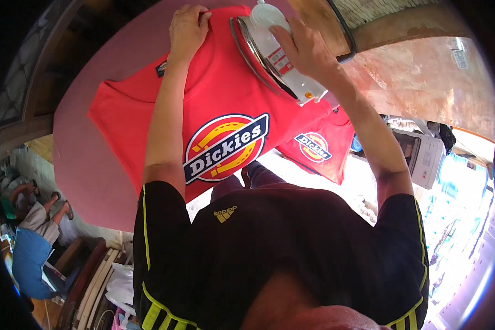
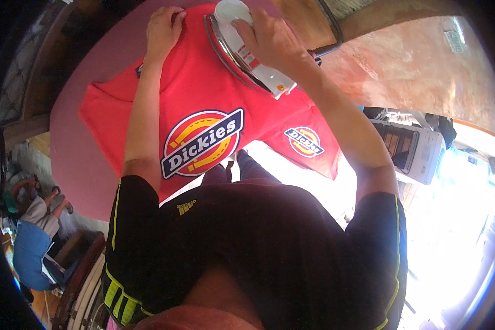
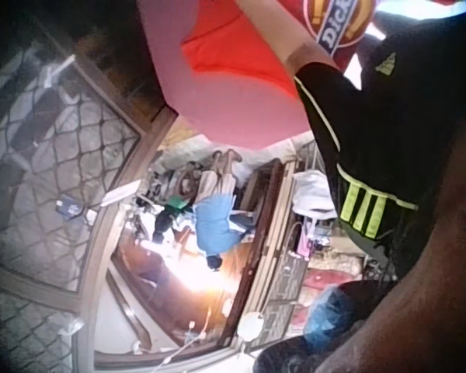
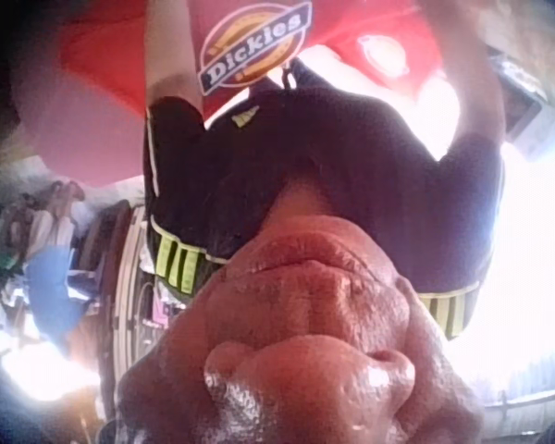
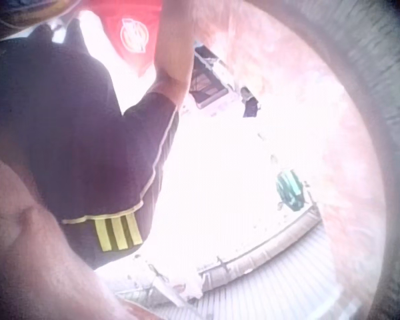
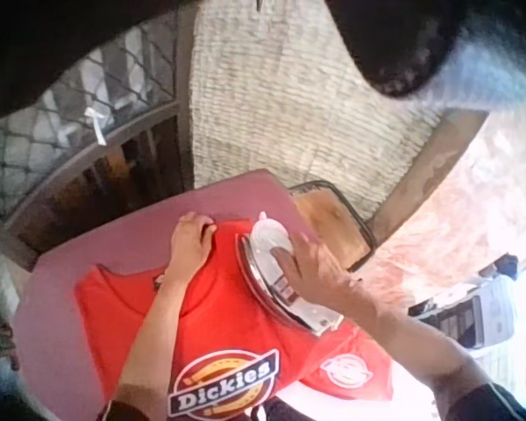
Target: The person irons a red t-shirt on a pink ironing board, then folds it and places it on a stack. They repeat this process with another red t-shirt, ironing and folding it before adding it to the stack.
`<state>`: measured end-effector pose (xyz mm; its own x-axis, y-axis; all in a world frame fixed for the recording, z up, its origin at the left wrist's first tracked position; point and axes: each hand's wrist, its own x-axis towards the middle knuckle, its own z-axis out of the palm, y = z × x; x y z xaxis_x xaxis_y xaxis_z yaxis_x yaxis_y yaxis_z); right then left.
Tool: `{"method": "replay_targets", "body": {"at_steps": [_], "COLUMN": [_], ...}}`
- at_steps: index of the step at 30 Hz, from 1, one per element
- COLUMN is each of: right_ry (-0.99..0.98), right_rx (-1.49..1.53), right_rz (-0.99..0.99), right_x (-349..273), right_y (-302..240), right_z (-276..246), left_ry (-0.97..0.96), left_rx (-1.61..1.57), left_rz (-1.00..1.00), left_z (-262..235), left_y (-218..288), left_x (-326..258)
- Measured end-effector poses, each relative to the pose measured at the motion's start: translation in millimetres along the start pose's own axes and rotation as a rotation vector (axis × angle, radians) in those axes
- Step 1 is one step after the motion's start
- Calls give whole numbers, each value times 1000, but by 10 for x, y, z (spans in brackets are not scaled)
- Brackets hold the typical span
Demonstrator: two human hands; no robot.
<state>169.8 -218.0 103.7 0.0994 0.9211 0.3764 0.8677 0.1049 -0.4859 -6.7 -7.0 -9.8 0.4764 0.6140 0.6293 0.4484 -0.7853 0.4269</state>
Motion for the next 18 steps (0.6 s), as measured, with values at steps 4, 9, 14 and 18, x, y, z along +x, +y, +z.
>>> {"method": "replay_targets", "body": {"at_steps": [4, 9, 14, 18], "right_ry": [-72, 123, -84, -50], "right_rx": [-61, -321, -101, -131], "right_rz": [123, -146, 101, 125], "right_x": [381, 583, 406, 537], "right_y": [52, 302, 155, 110], "right_z": [174, 502, 241, 261], "left_ry": [4, 41, 79, 51], "left_rx": [-161, -133, -168, -122], "left_rz": [-78, -161, -174, -170], "left_z": [-19, 7, -51, -29], "left_y": [-129, -22, 17, 41], "left_x": [56, 38, 0, -6]}}
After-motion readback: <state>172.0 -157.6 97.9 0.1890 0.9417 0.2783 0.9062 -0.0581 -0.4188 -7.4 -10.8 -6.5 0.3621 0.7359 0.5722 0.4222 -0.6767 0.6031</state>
